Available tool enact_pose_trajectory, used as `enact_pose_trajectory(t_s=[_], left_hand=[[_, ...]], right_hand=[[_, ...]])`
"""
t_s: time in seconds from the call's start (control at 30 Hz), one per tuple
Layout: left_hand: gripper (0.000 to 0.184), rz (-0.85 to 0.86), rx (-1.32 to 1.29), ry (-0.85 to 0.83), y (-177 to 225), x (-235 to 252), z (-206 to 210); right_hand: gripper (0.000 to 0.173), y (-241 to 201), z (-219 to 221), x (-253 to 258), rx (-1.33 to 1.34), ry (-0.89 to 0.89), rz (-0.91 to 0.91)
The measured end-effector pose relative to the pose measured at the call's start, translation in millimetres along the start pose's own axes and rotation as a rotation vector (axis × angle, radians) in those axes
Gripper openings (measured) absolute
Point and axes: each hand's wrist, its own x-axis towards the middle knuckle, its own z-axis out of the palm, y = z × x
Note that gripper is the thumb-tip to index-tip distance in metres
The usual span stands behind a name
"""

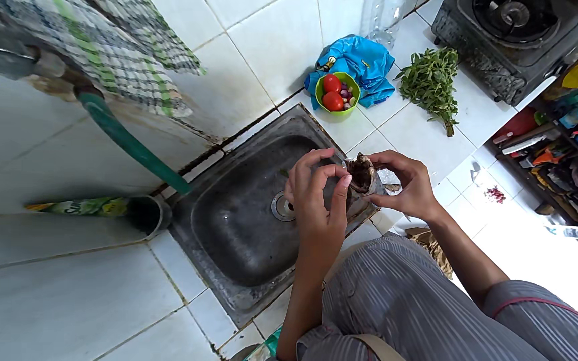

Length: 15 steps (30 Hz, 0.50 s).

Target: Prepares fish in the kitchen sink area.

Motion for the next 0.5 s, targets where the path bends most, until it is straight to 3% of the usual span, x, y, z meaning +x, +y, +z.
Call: enact_pose_trajectory(t_s=[0.3,0.5], left_hand=[[0.022,-0.105,-0.345,-0.054,2.9,0.6,-13.1],[0.023,-0.109,-0.404,-0.043,0.1,0.1,-15.6]], right_hand=[[0.057,-0.4,0.1,-0.1,-0.019,-0.002,-0.015],[0.057,0.0,0.0,-0.5,-0.020,-0.008,-0.022]])
